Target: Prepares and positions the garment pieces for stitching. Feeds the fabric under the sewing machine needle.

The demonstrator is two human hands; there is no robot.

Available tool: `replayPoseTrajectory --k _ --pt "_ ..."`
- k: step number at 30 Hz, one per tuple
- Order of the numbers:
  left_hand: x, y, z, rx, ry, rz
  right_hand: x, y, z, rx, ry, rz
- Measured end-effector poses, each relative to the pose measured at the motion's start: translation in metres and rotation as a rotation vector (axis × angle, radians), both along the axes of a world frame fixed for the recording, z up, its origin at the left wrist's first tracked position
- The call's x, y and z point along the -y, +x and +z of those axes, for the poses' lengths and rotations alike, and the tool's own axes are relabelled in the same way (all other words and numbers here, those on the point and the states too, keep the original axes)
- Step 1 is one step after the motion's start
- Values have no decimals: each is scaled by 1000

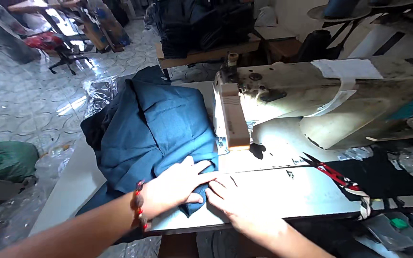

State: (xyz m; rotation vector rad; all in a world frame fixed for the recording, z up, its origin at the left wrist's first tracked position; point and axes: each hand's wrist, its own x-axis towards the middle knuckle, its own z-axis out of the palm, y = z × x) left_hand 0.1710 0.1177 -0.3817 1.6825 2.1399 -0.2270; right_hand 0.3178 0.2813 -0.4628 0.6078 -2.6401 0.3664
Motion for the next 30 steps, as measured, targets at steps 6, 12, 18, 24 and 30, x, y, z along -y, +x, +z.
replayPoseTrajectory --k 6,12,18,24,30 --pt "-32 1 -10 -68 60 406 -63 -54 -3 44 -52 160" --pt "-65 -30 -31 45 302 587 -84 -56 3 107 -305 -199" --pt "-71 -46 -53 93 425 586 -85 -58 -7 24 -303 -258" --pt "-76 -53 -51 112 387 562 -84 -61 -8 -136 -258 -298" --pt "-79 -47 -48 100 391 606 -83 -62 -9 -95 -271 -305"
